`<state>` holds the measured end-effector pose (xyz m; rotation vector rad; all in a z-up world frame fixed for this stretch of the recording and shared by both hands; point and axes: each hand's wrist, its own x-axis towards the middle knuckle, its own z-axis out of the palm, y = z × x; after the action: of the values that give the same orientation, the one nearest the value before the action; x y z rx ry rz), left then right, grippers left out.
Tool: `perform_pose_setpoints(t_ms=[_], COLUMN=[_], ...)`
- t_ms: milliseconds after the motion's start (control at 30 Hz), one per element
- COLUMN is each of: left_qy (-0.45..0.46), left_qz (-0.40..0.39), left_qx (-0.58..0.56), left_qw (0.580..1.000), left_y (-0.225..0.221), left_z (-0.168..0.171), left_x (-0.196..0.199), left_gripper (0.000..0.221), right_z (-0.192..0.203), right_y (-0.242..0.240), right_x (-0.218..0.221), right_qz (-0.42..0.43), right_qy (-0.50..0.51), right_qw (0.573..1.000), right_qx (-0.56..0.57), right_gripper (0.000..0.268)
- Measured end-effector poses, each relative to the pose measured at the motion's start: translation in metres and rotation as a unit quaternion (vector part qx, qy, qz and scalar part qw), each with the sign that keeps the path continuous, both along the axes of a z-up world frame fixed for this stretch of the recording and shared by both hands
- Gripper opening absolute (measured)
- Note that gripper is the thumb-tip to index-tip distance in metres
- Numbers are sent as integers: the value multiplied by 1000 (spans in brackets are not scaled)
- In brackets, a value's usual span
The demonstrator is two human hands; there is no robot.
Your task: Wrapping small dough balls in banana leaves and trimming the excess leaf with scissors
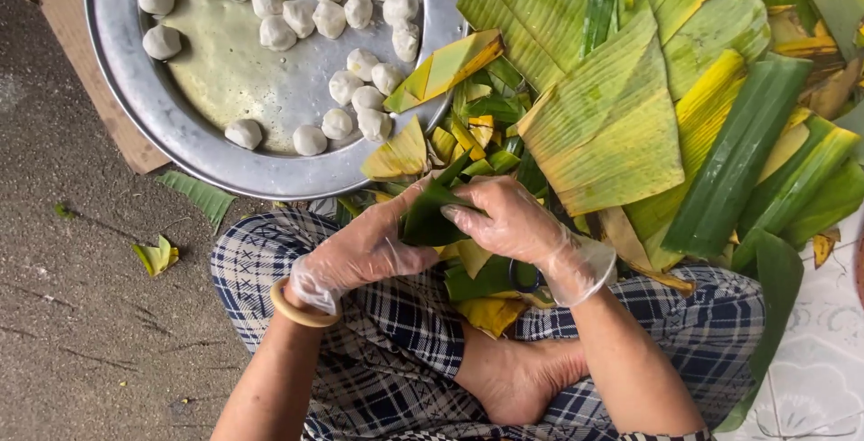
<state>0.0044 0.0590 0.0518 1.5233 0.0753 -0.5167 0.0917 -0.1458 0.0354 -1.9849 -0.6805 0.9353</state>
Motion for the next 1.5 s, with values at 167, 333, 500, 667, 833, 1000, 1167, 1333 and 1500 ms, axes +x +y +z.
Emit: perform_pose_setpoints(t_ms=[167,333,500,667,833,1000,1167,1333,1500], left_qy=[104,30,-68,86,91,75,80,63,89], left_qz=[174,408,618,572,626,630,641,640,622], left_qx=[197,277,161,179,30,-24,-38,-43,4], left_qw=[959,869,766,796,774,773,762,765,778], left_y=[8,94,172,180,192,199,203,200,195], left_z=[-17,-16,-27,-32,-59,-60,-67,-78,-77], left_x=[0,-6,-24,-30,-44,-53,-66,-66,-63], left_gripper=[24,23,10,28,27,32,32,31,23], right_z=[-12,-25,-59,-99,-159,-158,-140,-119,-129], right_y=[36,86,155,246,310,328,308,295,300], right_x=[11,33,51,69,98,99,107,111,110], right_qz=[-45,-154,-149,80,181,215,281,276,253], right_qy=[9,7,-117,-392,-590,-638,-654,-645,-684], right_qw=[999,975,970,911,781,704,698,693,647], right_qx=[-9,159,155,101,-98,-225,-77,-165,-222], right_gripper=[10,27,22,44,48,30,8,35,35])
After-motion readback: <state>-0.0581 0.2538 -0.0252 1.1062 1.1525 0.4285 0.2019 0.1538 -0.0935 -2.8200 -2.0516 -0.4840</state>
